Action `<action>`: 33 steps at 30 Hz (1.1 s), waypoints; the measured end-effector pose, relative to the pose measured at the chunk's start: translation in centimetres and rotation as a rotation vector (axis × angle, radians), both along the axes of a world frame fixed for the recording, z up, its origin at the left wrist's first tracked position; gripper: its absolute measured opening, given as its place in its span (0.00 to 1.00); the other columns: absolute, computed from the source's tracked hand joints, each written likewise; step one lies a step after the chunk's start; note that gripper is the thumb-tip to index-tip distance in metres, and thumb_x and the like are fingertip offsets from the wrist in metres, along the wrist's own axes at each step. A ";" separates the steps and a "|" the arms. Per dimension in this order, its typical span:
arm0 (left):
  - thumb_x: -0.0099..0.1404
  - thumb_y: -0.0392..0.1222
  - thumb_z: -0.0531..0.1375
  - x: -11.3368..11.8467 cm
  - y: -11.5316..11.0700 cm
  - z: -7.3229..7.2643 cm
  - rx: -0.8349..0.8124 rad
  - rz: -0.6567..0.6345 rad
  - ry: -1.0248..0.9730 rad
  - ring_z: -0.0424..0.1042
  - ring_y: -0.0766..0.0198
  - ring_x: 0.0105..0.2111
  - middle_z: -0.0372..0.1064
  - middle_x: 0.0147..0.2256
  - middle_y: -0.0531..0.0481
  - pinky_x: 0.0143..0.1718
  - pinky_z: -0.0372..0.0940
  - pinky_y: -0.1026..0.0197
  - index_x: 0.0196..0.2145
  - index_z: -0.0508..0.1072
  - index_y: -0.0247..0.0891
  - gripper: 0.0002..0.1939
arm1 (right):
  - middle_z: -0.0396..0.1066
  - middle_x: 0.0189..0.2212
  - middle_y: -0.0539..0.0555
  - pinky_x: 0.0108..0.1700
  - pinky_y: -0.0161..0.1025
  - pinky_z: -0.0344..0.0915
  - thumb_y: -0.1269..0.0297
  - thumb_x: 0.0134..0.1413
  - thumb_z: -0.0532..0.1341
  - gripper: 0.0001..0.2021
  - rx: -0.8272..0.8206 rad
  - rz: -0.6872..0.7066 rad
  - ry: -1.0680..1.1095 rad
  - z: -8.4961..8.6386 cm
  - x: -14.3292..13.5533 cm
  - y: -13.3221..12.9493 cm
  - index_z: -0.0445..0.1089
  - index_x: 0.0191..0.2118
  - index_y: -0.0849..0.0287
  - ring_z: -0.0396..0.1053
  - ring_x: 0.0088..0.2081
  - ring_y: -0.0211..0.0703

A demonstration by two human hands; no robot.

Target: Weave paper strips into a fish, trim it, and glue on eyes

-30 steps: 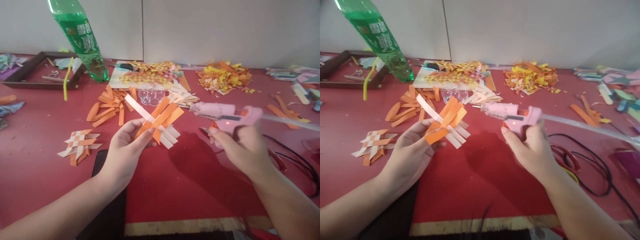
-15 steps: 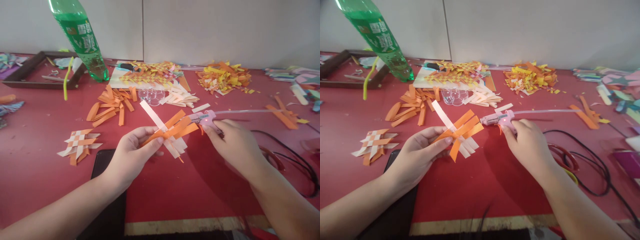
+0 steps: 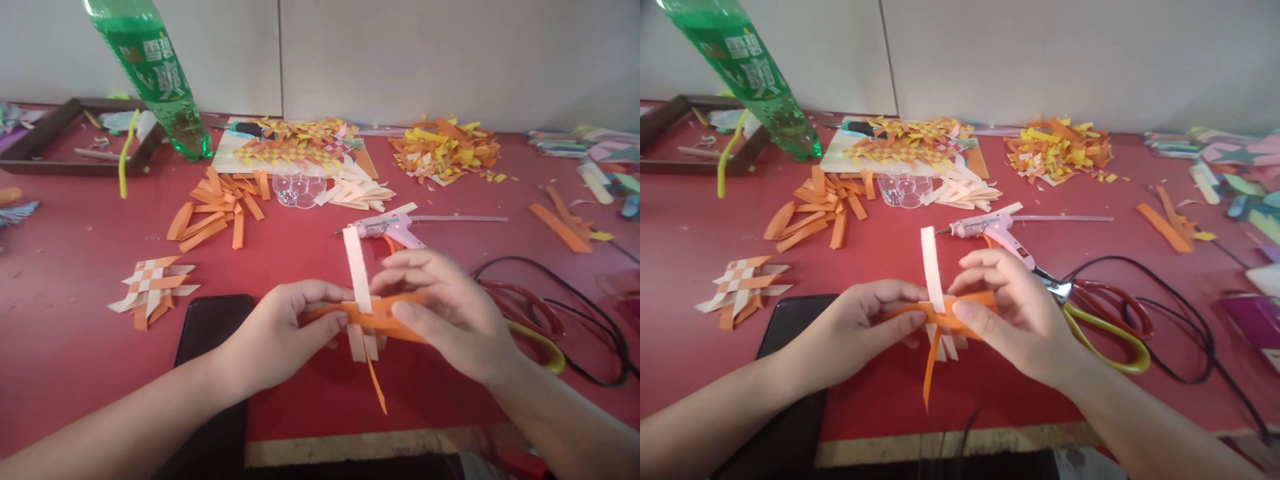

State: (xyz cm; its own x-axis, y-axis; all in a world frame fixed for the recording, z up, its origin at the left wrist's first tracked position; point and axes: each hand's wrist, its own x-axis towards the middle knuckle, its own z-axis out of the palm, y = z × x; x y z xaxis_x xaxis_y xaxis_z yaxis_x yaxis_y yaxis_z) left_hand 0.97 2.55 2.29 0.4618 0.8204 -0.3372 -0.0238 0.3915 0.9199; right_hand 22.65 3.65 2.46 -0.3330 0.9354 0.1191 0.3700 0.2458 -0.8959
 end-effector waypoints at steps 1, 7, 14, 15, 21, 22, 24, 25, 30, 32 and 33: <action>0.66 0.38 0.60 0.1 0.0 0.1 -0.005 -0.005 -0.009 0.79 0.62 0.37 0.80 0.39 0.45 0.40 0.72 0.62 0.43 0.75 0.36 0.08 | 0.76 0.35 0.52 0.31 0.35 0.73 0.61 0.58 0.63 0.12 -0.051 0.007 0.001 0.0 -0.2 -0.1 0.64 0.46 0.54 0.75 0.34 0.41; 0.66 0.39 0.60 0.2 0.0 0.0 -0.052 0.064 -0.058 0.79 0.62 0.34 0.79 0.33 0.49 0.40 0.72 0.61 0.37 0.68 0.38 0.03 | 0.72 0.32 0.51 0.29 0.33 0.72 0.62 0.57 0.63 0.09 -0.044 -0.004 0.061 0.2 -0.7 0.1 0.65 0.42 0.54 0.73 0.31 0.39; 0.66 0.41 0.61 -0.1 0.1 -0.2 -0.061 0.106 -0.037 0.78 0.61 0.36 0.77 0.36 0.47 0.39 0.73 0.59 0.37 0.68 0.38 0.06 | 0.70 0.28 0.49 0.24 0.30 0.69 0.63 0.57 0.63 0.06 -0.002 -0.073 -0.004 -0.3 -0.8 -0.1 0.65 0.39 0.54 0.71 0.26 0.36; 0.66 0.42 0.60 -0.1 0.0 -0.1 -0.071 0.107 -0.046 0.77 0.61 0.36 0.77 0.36 0.47 0.39 0.73 0.59 0.38 0.68 0.38 0.06 | 0.70 0.27 0.48 0.24 0.29 0.69 0.64 0.58 0.62 0.06 0.011 -0.072 -0.019 -0.4 -0.8 -0.2 0.65 0.39 0.54 0.71 0.25 0.36; 0.64 0.49 0.62 -0.2 0.0 0.0 -0.079 0.103 0.006 0.78 0.57 0.38 0.78 0.37 0.45 0.40 0.73 0.56 0.39 0.69 0.38 0.13 | 0.69 0.27 0.47 0.25 0.30 0.67 0.67 0.57 0.63 0.06 0.117 -0.027 -0.090 -0.8 -0.6 -0.5 0.65 0.39 0.54 0.69 0.26 0.34; 0.64 0.50 0.63 -0.2 0.0 0.0 -0.074 0.094 0.028 0.78 0.57 0.38 0.78 0.37 0.44 0.40 0.73 0.57 0.38 0.70 0.37 0.13 | 0.69 0.27 0.47 0.25 0.30 0.67 0.67 0.57 0.63 0.06 0.134 -0.030 -0.114 -0.8 -0.6 -0.5 0.65 0.39 0.54 0.69 0.26 0.34; 0.63 0.50 0.63 -0.1 0.1 -0.1 -0.062 0.090 0.058 0.79 0.59 0.36 0.79 0.35 0.45 0.37 0.73 0.60 0.36 0.71 0.37 0.13 | 0.70 0.27 0.47 0.25 0.30 0.67 0.67 0.56 0.63 0.07 0.152 -0.038 -0.142 -0.8 -0.5 -0.6 0.65 0.39 0.54 0.70 0.25 0.35; 0.64 0.49 0.63 -0.1 0.2 -0.1 -0.059 0.091 0.064 0.79 0.60 0.35 0.79 0.35 0.46 0.36 0.73 0.61 0.35 0.71 0.37 0.12 | 0.70 0.27 0.47 0.25 0.30 0.67 0.67 0.57 0.63 0.07 0.152 -0.039 -0.138 -0.8 -0.5 -0.6 0.65 0.39 0.54 0.70 0.25 0.35; 0.64 0.46 0.62 -0.1 0.2 -0.1 -0.053 0.093 0.030 0.79 0.63 0.32 0.79 0.33 0.47 0.33 0.75 0.64 0.33 0.72 0.37 0.10 | 0.71 0.28 0.48 0.24 0.31 0.69 0.66 0.58 0.62 0.06 0.112 -0.034 -0.067 -0.7 -0.7 -0.4 0.64 0.39 0.54 0.72 0.25 0.36; 0.65 0.46 0.62 -0.1 0.3 -0.1 -0.052 0.094 0.018 0.79 0.63 0.32 0.79 0.34 0.47 0.33 0.75 0.64 0.33 0.72 0.37 0.09 | 0.71 0.28 0.48 0.24 0.31 0.70 0.67 0.57 0.62 0.06 0.095 -0.041 -0.046 -0.6 -0.8 -0.4 0.64 0.39 0.54 0.73 0.26 0.36; 0.65 0.46 0.62 0.0 0.3 -0.1 -0.053 0.095 0.019 0.79 0.63 0.32 0.79 0.34 0.47 0.33 0.75 0.64 0.33 0.72 0.37 0.09 | 0.72 0.28 0.48 0.24 0.31 0.71 0.67 0.57 0.62 0.07 0.074 -0.042 -0.019 -0.5 -0.8 -0.4 0.64 0.40 0.53 0.73 0.26 0.37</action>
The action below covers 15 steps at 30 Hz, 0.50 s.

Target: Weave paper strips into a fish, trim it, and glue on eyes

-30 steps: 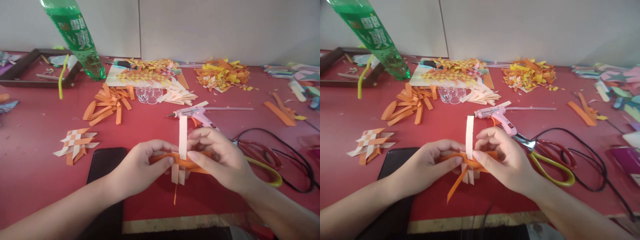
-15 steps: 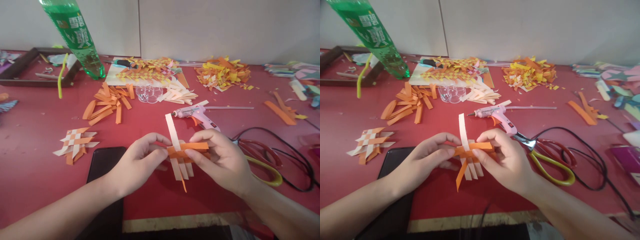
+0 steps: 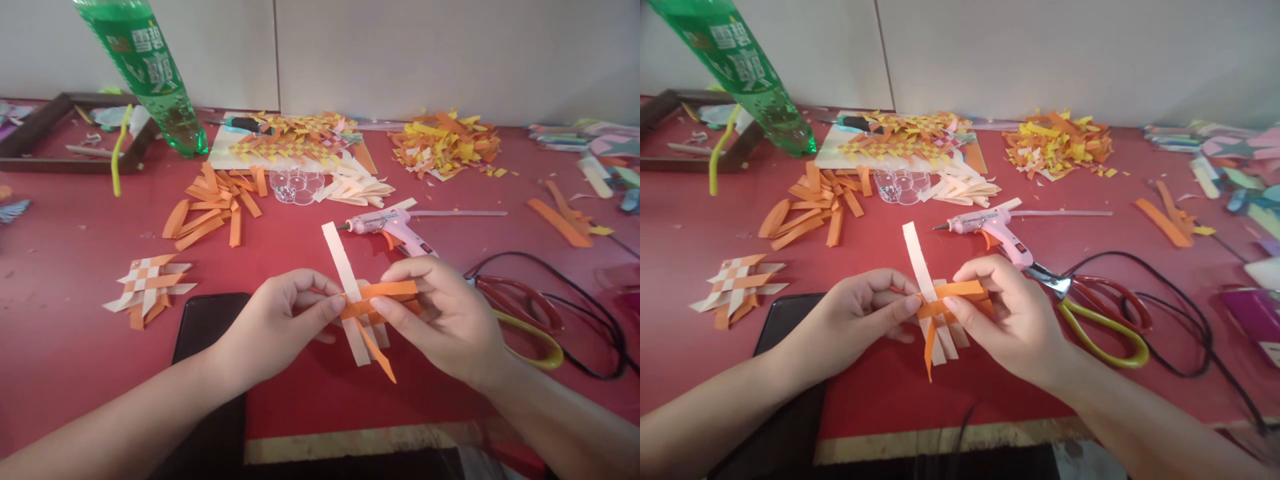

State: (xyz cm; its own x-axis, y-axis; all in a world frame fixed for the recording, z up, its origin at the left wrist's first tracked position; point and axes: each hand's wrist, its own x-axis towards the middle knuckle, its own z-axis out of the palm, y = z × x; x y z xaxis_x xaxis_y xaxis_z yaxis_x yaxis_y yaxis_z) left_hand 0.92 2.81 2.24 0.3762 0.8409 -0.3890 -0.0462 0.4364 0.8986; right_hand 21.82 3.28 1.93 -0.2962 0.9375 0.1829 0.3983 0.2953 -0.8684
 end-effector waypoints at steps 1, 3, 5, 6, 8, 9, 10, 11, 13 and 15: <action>0.65 0.45 0.62 0.0 0.0 0.0 -0.002 0.004 0.001 0.79 0.63 0.32 0.79 0.34 0.47 0.33 0.74 0.64 0.33 0.72 0.37 0.09 | 0.72 0.29 0.47 0.24 0.31 0.71 0.68 0.57 0.62 0.08 -0.033 0.006 0.042 0.1 -0.1 0.0 0.63 0.41 0.52 0.74 0.27 0.37; 0.65 0.45 0.62 0.0 0.0 0.0 -0.003 0.017 0.003 0.79 0.64 0.33 0.79 0.33 0.48 0.35 0.74 0.64 0.33 0.71 0.37 0.09 | 0.74 0.30 0.47 0.25 0.32 0.73 0.68 0.55 0.63 0.14 -0.141 0.026 0.151 0.2 -0.2 0.0 0.61 0.45 0.50 0.76 0.27 0.38; 0.65 0.46 0.62 0.0 0.0 0.0 0.007 0.033 0.013 0.79 0.65 0.33 0.79 0.33 0.49 0.37 0.73 0.64 0.33 0.71 0.37 0.09 | 0.76 0.33 0.48 0.26 0.34 0.75 0.68 0.52 0.65 0.21 -0.269 0.044 0.241 0.3 -0.4 0.1 0.58 0.49 0.48 0.77 0.29 0.40; 0.65 0.46 0.62 0.0 0.0 0.0 0.014 0.043 0.018 0.78 0.65 0.33 0.79 0.33 0.49 0.38 0.73 0.65 0.33 0.71 0.37 0.09 | 0.76 0.34 0.48 0.27 0.36 0.77 0.68 0.51 0.66 0.24 -0.319 0.052 0.267 0.3 -0.5 0.1 0.57 0.51 0.48 0.78 0.29 0.42; 0.65 0.46 0.62 -0.1 0.0 0.0 0.019 0.060 0.010 0.78 0.65 0.33 0.79 0.33 0.50 0.39 0.72 0.64 0.34 0.71 0.38 0.09 | 0.76 0.35 0.48 0.29 0.39 0.78 0.69 0.49 0.67 0.28 -0.384 0.058 0.295 0.2 -0.7 0.1 0.56 0.52 0.46 0.79 0.32 0.45; 0.65 0.46 0.62 -0.1 0.0 0.0 0.012 0.066 -0.007 0.79 0.65 0.34 0.79 0.33 0.50 0.40 0.72 0.64 0.34 0.71 0.38 0.09 | 0.75 0.35 0.48 0.30 0.40 0.79 0.69 0.49 0.68 0.29 -0.400 0.060 0.306 0.2 -0.7 0.1 0.55 0.53 0.45 0.79 0.33 0.46; 0.65 0.46 0.62 -0.1 0.0 0.0 0.002 0.070 -0.028 0.79 0.65 0.34 0.79 0.33 0.50 0.40 0.72 0.64 0.34 0.71 0.38 0.09 | 0.75 0.36 0.48 0.31 0.40 0.79 0.70 0.48 0.68 0.30 -0.408 0.058 0.317 0.1 -0.8 0.0 0.55 0.54 0.45 0.79 0.34 0.46; 0.65 0.45 0.63 -0.1 0.0 0.0 -0.011 0.072 -0.046 0.79 0.65 0.34 0.79 0.32 0.50 0.40 0.72 0.64 0.33 0.71 0.38 0.08 | 0.75 0.37 0.49 0.32 0.41 0.79 0.70 0.48 0.68 0.31 -0.412 0.054 0.327 0.0 -0.9 0.0 0.54 0.54 0.45 0.79 0.35 0.46; 0.64 0.44 0.64 0.0 0.0 0.0 -0.029 0.081 -0.073 0.79 0.66 0.33 0.79 0.30 0.52 0.39 0.72 0.65 0.32 0.71 0.38 0.08 | 0.74 0.38 0.49 0.31 0.40 0.78 0.70 0.49 0.67 0.31 -0.417 0.056 0.346 -0.1 -1.0 -0.2 0.53 0.56 0.45 0.78 0.33 0.44; 0.64 0.42 0.64 0.0 -0.1 0.0 -0.033 0.083 -0.105 0.79 0.67 0.33 0.78 0.29 0.52 0.39 0.72 0.66 0.32 0.71 0.37 0.08 | 0.74 0.37 0.49 0.29 0.38 0.77 0.69 0.51 0.67 0.31 -0.421 0.069 0.361 -0.1 -1.1 -0.4 0.53 0.56 0.44 0.77 0.29 0.40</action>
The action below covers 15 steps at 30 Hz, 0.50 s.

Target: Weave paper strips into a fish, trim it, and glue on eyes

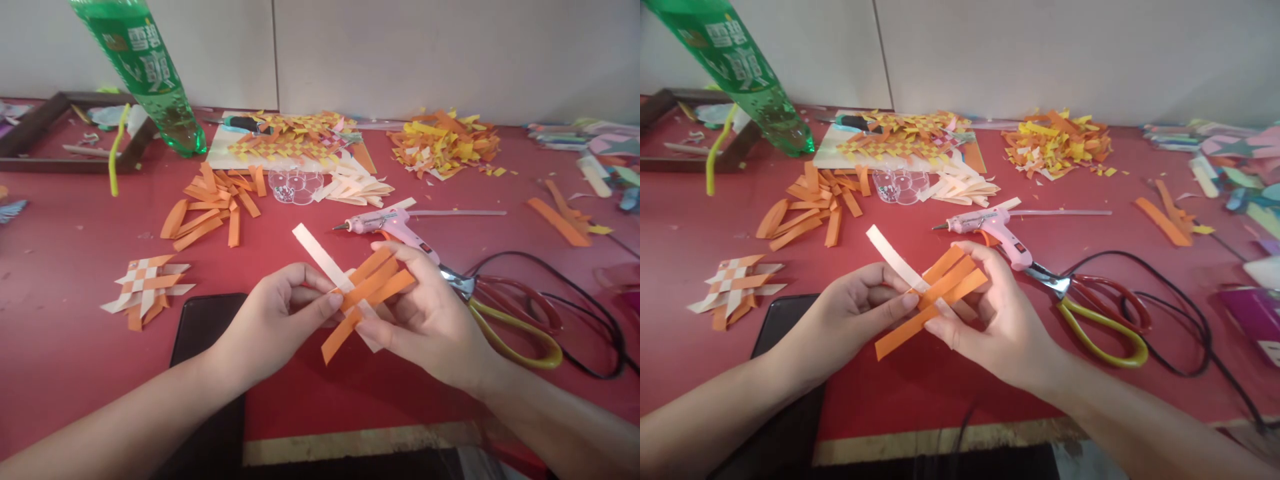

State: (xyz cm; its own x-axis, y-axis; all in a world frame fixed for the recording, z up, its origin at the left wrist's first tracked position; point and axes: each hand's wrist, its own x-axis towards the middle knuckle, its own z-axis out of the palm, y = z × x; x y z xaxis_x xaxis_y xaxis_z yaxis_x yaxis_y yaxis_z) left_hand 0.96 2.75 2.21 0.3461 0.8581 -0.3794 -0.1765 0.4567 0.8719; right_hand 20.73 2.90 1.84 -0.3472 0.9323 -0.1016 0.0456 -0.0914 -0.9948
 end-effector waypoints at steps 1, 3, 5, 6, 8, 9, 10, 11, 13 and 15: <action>0.64 0.41 0.64 0.0 0.0 -0.1 0.002 -0.002 -0.022 0.79 0.67 0.33 0.78 0.30 0.52 0.39 0.72 0.66 0.32 0.71 0.37 0.07 | 0.73 0.38 0.49 0.28 0.37 0.76 0.68 0.52 0.66 0.30 -0.002 -0.003 0.004 0.0 0.0 -0.1 0.53 0.57 0.44 0.76 0.28 0.39; 0.63 0.41 0.65 0.1 0.0 -0.2 0.004 -0.009 -0.055 0.78 0.66 0.35 0.77 0.33 0.52 0.42 0.73 0.63 0.33 0.71 0.36 0.07 | 0.73 0.39 0.50 0.27 0.37 0.75 0.66 0.53 0.66 0.29 -0.014 -0.026 0.000 0.0 0.0 -0.3 0.54 0.57 0.44 0.76 0.29 0.39; 0.62 0.42 0.66 0.1 0.0 -0.4 0.001 -0.013 -0.053 0.78 0.64 0.37 0.77 0.35 0.52 0.44 0.72 0.61 0.33 0.71 0.35 0.09 | 0.73 0.40 0.51 0.28 0.38 0.76 0.64 0.54 0.66 0.28 -0.027 -0.050 -0.015 -0.1 0.0 -0.4 0.55 0.57 0.44 0.76 0.30 0.40; 0.62 0.42 0.66 0.0 0.0 -0.5 0.001 -0.019 -0.038 0.78 0.64 0.37 0.77 0.35 0.52 0.44 0.72 0.61 0.33 0.71 0.36 0.09 | 0.73 0.40 0.51 0.28 0.39 0.76 0.64 0.55 0.66 0.28 -0.033 -0.055 -0.021 -0.2 0.0 -0.4 0.55 0.57 0.44 0.75 0.29 0.40; 0.62 0.44 0.66 -0.1 0.0 -0.5 0.007 -0.037 0.005 0.77 0.65 0.36 0.77 0.34 0.52 0.42 0.71 0.62 0.34 0.70 0.37 0.10 | 0.73 0.39 0.51 0.27 0.39 0.75 0.63 0.55 0.66 0.29 -0.038 -0.051 -0.033 -0.4 0.1 -0.4 0.54 0.58 0.42 0.74 0.27 0.39; 0.62 0.45 0.66 -0.1 0.0 -0.5 0.012 -0.049 0.025 0.77 0.66 0.35 0.77 0.34 0.52 0.40 0.71 0.63 0.34 0.70 0.37 0.10 | 0.73 0.38 0.51 0.25 0.38 0.74 0.63 0.54 0.66 0.30 -0.039 -0.047 -0.038 -0.5 0.1 -0.4 0.54 0.59 0.42 0.73 0.26 0.38; 0.62 0.46 0.66 -0.2 0.0 -0.5 0.018 -0.063 0.045 0.76 0.67 0.34 0.77 0.33 0.52 0.38 0.70 0.64 0.34 0.70 0.37 0.11 | 0.73 0.38 0.50 0.24 0.37 0.73 0.64 0.54 0.67 0.30 -0.038 -0.043 -0.038 -0.7 0.2 -0.4 0.53 0.59 0.41 0.72 0.24 0.37; 0.62 0.46 0.66 -0.2 0.0 -0.5 0.024 -0.075 0.063 0.76 0.67 0.33 0.77 0.33 0.52 0.37 0.69 0.65 0.35 0.70 0.37 0.11 | 0.72 0.38 0.50 0.23 0.36 0.72 0.64 0.54 0.67 0.31 -0.038 -0.039 -0.032 -0.7 0.1 -0.4 0.54 0.59 0.41 0.71 0.23 0.35; 0.62 0.48 0.66 -0.2 0.1 -0.5 0.032 -0.090 0.102 0.75 0.66 0.33 0.77 0.33 0.52 0.34 0.68 0.65 0.36 0.71 0.38 0.12 | 0.72 0.38 0.49 0.23 0.34 0.72 0.66 0.53 0.67 0.29 -0.026 -0.039 -0.008 -0.8 0.0 -0.3 0.55 0.57 0.42 0.70 0.23 0.34; 0.61 0.50 0.66 -0.2 0.1 -0.6 0.034 -0.097 0.148 0.75 0.64 0.32 0.76 0.32 0.51 0.35 0.68 0.62 0.37 0.71 0.38 0.14 | 0.72 0.38 0.48 0.24 0.34 0.72 0.68 0.52 0.67 0.28 -0.007 -0.047 0.008 -0.7 -0.1 -0.1 0.57 0.55 0.43 0.71 0.23 0.33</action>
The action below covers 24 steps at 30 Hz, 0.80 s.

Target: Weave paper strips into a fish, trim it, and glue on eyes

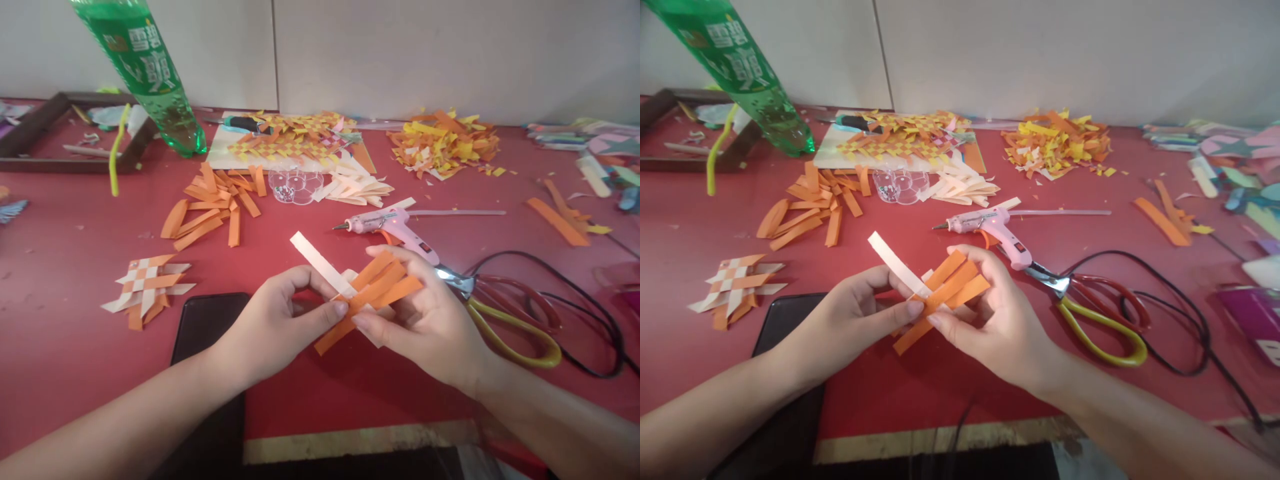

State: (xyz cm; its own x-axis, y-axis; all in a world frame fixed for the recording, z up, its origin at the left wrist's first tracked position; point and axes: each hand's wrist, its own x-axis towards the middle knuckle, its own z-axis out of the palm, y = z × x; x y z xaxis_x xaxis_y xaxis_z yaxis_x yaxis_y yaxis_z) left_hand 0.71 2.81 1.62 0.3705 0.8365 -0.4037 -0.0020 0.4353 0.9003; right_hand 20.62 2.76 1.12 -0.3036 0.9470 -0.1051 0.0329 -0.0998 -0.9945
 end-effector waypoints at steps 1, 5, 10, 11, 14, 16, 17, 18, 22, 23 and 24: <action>0.60 0.50 0.66 0.0 0.0 0.0 0.004 -0.003 0.014 0.76 0.63 0.33 0.76 0.31 0.51 0.37 0.69 0.60 0.36 0.71 0.38 0.14 | 0.72 0.37 0.48 0.23 0.33 0.73 0.68 0.52 0.67 0.28 0.010 -0.004 0.001 0.1 -0.1 0.1 0.57 0.55 0.43 0.71 0.23 0.33; 0.60 0.47 0.67 0.1 -0.1 -0.1 0.038 -0.015 0.003 0.76 0.60 0.36 0.77 0.35 0.50 0.40 0.70 0.57 0.36 0.71 0.37 0.12 | 0.72 0.37 0.49 0.24 0.34 0.75 0.69 0.50 0.67 0.28 0.059 0.000 -0.037 0.1 -0.1 0.1 0.58 0.55 0.45 0.74 0.24 0.36; 0.60 0.46 0.67 0.1 -0.1 0.1 0.013 0.028 -0.025 0.78 0.61 0.37 0.78 0.36 0.50 0.41 0.72 0.59 0.38 0.72 0.36 0.13 | 0.74 0.40 0.52 0.38 0.42 0.79 0.70 0.51 0.67 0.34 0.205 0.027 -0.048 -0.5 0.1 -0.2 0.52 0.60 0.43 0.78 0.37 0.46; 0.60 0.45 0.67 0.1 -0.1 0.1 0.006 0.049 -0.052 0.78 0.61 0.37 0.78 0.36 0.50 0.41 0.72 0.60 0.38 0.72 0.36 0.13 | 0.74 0.44 0.53 0.42 0.45 0.79 0.70 0.50 0.68 0.36 0.241 0.033 -0.056 -0.7 0.2 -0.2 0.51 0.61 0.43 0.78 0.41 0.48; 0.61 0.43 0.67 0.2 -0.1 0.1 -0.016 0.088 -0.133 0.78 0.63 0.37 0.77 0.36 0.51 0.41 0.73 0.61 0.37 0.72 0.36 0.11 | 0.69 0.54 0.57 0.50 0.49 0.76 0.69 0.48 0.70 0.40 0.305 0.006 -0.100 -0.8 0.3 -0.2 0.50 0.62 0.43 0.72 0.53 0.54; 0.60 0.43 0.67 0.2 -0.1 0.1 -0.027 0.087 -0.143 0.78 0.63 0.37 0.77 0.35 0.51 0.40 0.73 0.62 0.36 0.72 0.35 0.11 | 0.68 0.55 0.57 0.51 0.50 0.75 0.68 0.50 0.69 0.38 0.268 0.003 -0.083 -0.7 0.2 -0.2 0.50 0.62 0.42 0.72 0.52 0.53; 0.60 0.43 0.67 0.2 -0.1 0.1 -0.027 0.082 -0.137 0.78 0.62 0.37 0.77 0.35 0.51 0.41 0.73 0.61 0.35 0.72 0.35 0.11 | 0.69 0.54 0.56 0.49 0.49 0.76 0.68 0.53 0.67 0.36 0.234 0.010 -0.056 -0.6 0.1 -0.3 0.50 0.62 0.41 0.74 0.49 0.51; 0.60 0.43 0.68 0.2 -0.1 0.1 -0.020 0.075 -0.127 0.77 0.62 0.38 0.77 0.35 0.50 0.42 0.73 0.60 0.35 0.72 0.35 0.11 | 0.71 0.51 0.55 0.48 0.49 0.77 0.67 0.55 0.65 0.34 0.202 0.016 -0.028 -0.6 0.0 -0.3 0.50 0.62 0.41 0.76 0.46 0.49; 0.60 0.45 0.68 0.2 0.0 0.1 0.030 0.048 -0.082 0.77 0.60 0.41 0.77 0.39 0.49 0.46 0.71 0.59 0.34 0.72 0.36 0.11 | 0.75 0.38 0.50 0.39 0.43 0.78 0.68 0.57 0.63 0.28 0.145 -0.010 0.001 -0.3 -0.3 -0.5 0.54 0.59 0.40 0.78 0.34 0.43; 0.60 0.44 0.68 0.2 0.0 0.0 0.030 0.043 -0.076 0.77 0.60 0.42 0.78 0.39 0.49 0.46 0.70 0.59 0.35 0.73 0.36 0.11 | 0.75 0.36 0.49 0.36 0.41 0.78 0.68 0.57 0.64 0.28 0.132 -0.020 -0.004 -0.3 -0.3 -0.5 0.54 0.58 0.40 0.77 0.33 0.42; 0.59 0.44 0.68 0.2 0.0 0.0 0.028 0.037 -0.070 0.77 0.59 0.42 0.78 0.39 0.49 0.45 0.70 0.59 0.35 0.73 0.36 0.11 | 0.75 0.35 0.48 0.35 0.39 0.78 0.68 0.56 0.65 0.29 0.112 -0.029 -0.008 -0.3 -0.3 -0.5 0.54 0.58 0.40 0.77 0.32 0.41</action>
State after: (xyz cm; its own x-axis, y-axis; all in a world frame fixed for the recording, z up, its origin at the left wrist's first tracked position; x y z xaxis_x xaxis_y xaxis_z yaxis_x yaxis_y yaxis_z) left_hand 0.88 2.83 1.65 0.3658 0.8606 -0.3544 -0.0812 0.4089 0.9090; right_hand 20.29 2.27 0.86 -0.2758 0.9612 -0.0003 0.0398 0.0111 -0.9991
